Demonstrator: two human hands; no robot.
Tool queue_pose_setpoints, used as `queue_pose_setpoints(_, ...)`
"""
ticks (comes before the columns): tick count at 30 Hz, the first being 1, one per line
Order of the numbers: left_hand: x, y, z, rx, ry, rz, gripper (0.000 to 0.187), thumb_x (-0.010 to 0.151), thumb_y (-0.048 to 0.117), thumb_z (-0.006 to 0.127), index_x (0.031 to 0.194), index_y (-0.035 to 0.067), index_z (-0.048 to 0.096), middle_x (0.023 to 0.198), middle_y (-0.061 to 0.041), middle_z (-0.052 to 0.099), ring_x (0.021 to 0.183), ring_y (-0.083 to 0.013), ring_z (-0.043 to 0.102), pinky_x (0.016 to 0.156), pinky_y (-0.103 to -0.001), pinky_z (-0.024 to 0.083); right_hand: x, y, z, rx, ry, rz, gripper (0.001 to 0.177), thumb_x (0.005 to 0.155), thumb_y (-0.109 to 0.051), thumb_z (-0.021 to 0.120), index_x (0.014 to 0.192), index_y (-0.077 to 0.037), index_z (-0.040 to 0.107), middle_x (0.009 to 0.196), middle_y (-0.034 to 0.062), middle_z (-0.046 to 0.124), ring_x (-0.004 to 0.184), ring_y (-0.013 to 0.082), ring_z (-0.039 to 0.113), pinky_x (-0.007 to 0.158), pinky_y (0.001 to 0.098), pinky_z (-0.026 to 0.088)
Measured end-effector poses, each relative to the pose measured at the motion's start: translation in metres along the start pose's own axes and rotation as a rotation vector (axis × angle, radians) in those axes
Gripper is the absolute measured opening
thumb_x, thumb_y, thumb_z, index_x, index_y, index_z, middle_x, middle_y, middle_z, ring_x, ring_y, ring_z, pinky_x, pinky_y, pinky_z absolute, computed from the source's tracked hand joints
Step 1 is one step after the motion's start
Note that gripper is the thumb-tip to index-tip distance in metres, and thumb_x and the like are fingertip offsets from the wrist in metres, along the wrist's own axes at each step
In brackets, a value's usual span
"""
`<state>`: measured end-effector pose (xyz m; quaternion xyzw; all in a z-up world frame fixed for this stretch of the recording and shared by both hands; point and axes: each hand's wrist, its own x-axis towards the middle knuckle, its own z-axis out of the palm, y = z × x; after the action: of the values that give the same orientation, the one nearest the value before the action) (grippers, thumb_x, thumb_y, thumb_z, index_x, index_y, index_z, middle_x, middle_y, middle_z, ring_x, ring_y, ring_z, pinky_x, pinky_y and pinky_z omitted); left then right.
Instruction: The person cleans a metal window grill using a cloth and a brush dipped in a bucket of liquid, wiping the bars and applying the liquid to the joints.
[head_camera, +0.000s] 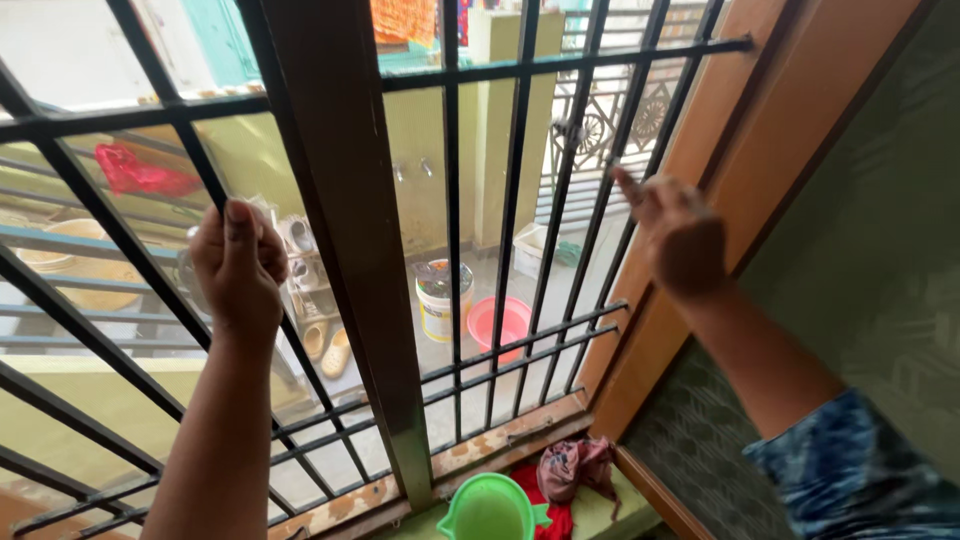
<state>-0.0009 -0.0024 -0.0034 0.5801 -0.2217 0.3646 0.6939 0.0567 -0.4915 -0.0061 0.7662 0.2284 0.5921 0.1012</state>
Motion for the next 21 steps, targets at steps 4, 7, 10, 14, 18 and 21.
queue_pose_setpoints(4, -0.001, -0.005, -0.002, -0.045, -0.012, 0.003, 0.044, 0.113, 0.050, 0.058, 0.094, 0.011, 0.048, 0.071, 0.000, 0.044, 0.053, -0.0085, 0.038, 0.046, -0.025, 0.026, -0.103, -0.062, 0.001, 0.066, -0.195, -0.107, 0.045, 0.102, -0.010, 0.065, 0.146, -0.022, 0.064, 0.080, 0.0050, 0.060, 0.061, 0.0203, 0.053, 0.047, 0.0347, 0.046)
queue_pose_setpoints(7, -0.002, -0.008, -0.007, -0.022, -0.038, 0.001, 0.046, 0.113, 0.052, 0.057, 0.095, 0.011, 0.047, 0.072, 0.000, 0.045, 0.053, -0.0096, 0.039, 0.046, -0.025, 0.027, -0.173, -0.123, -0.014, 0.307, -0.461, 0.056, 0.057, 0.087, -0.003, 0.060, 0.139, -0.025, 0.065, 0.079, 0.0079, 0.063, 0.067, 0.0275, 0.063, 0.054, 0.0417, 0.054)
queue_pose_setpoints(10, -0.001, -0.015, -0.010, -0.036, -0.031, -0.012, 0.050, 0.114, 0.051, 0.059, 0.090, 0.009, 0.045, 0.067, -0.001, 0.042, 0.047, -0.0084, 0.036, 0.041, -0.024, 0.024, -0.212, -0.171, -0.024, 0.566, -0.412, 0.357, 0.051, 0.089, -0.003, 0.058, 0.137, -0.016, 0.065, 0.093, 0.0137, 0.068, 0.079, 0.0343, 0.067, 0.066, 0.0454, 0.056)
queue_pose_setpoints(14, -0.003, -0.024, -0.018, -0.008, -0.067, 0.032, 0.052, 0.120, 0.049, 0.058, 0.092, 0.008, 0.045, 0.064, -0.004, 0.041, 0.044, -0.0109, 0.034, 0.041, -0.026, 0.023, -0.279, -0.239, -0.046, 0.670, -0.767, 0.709, 0.019, 0.097, -0.020, 0.066, 0.115, -0.016, 0.069, 0.081, 0.0163, 0.071, 0.079, 0.0362, 0.071, 0.069, 0.0497, 0.054)
queue_pose_setpoints(18, -0.004, -0.033, -0.025, -0.016, -0.132, 0.090, 0.049, 0.124, 0.043, 0.054, 0.092, 0.006, 0.044, 0.061, -0.007, 0.041, 0.039, -0.0147, 0.033, 0.044, -0.030, 0.024, -0.358, -0.325, -0.056, 0.684, -1.170, 0.468, 0.012, 0.087, -0.008, 0.062, 0.097, -0.010, 0.068, 0.090, 0.0147, 0.069, 0.082, 0.0368, 0.070, 0.069, 0.0521, 0.054)
queue_pose_setpoints(21, -0.004, -0.039, -0.032, 0.032, -0.226, 0.168, 0.048, 0.127, 0.037, 0.050, 0.093, 0.004, 0.041, 0.058, -0.010, 0.041, 0.044, -0.0195, 0.037, 0.044, -0.031, 0.025, -0.391, -0.377, -0.048, 0.720, -1.319, 0.225, 0.008, 0.086, -0.008, 0.063, 0.091, -0.010, 0.068, 0.093, 0.0142, 0.065, 0.082, 0.0353, 0.070, 0.067, 0.0469, 0.057)
